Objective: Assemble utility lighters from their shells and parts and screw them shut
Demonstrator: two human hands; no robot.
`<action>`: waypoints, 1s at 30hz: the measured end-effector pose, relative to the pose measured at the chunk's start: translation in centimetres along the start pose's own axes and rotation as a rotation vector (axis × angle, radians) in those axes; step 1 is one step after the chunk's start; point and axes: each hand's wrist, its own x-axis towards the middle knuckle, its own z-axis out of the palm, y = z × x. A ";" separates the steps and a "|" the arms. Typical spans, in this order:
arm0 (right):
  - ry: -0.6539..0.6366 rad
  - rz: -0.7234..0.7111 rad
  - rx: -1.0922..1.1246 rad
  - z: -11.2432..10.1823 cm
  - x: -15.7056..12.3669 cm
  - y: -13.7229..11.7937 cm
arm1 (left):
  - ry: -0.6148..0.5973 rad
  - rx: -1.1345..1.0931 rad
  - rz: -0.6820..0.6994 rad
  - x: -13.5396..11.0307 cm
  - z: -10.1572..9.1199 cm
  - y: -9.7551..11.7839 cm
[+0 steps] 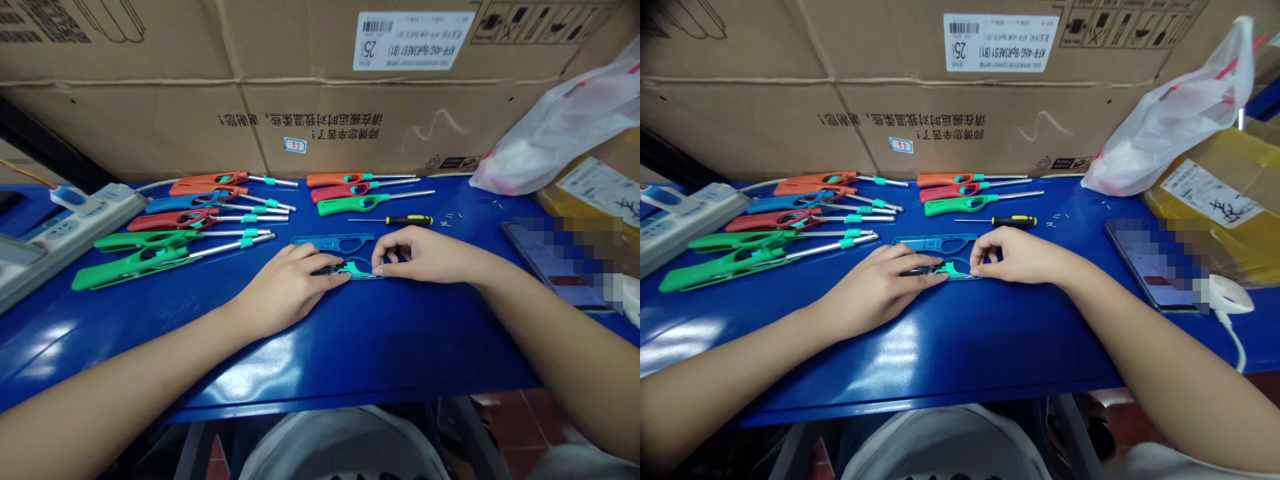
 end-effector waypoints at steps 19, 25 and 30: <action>0.003 -0.005 0.026 0.3 0.1 0.1 | 0.015 -0.028 0.011 -0.1 0.1 -0.2; -0.002 0.007 0.025 0.3 0.0 0.1 | 0.038 -0.050 0.021 -0.1 0.2 -0.3; -0.001 -0.001 -0.014 0.4 -0.1 -0.1 | 0.052 -0.044 0.031 -0.1 0.3 -0.3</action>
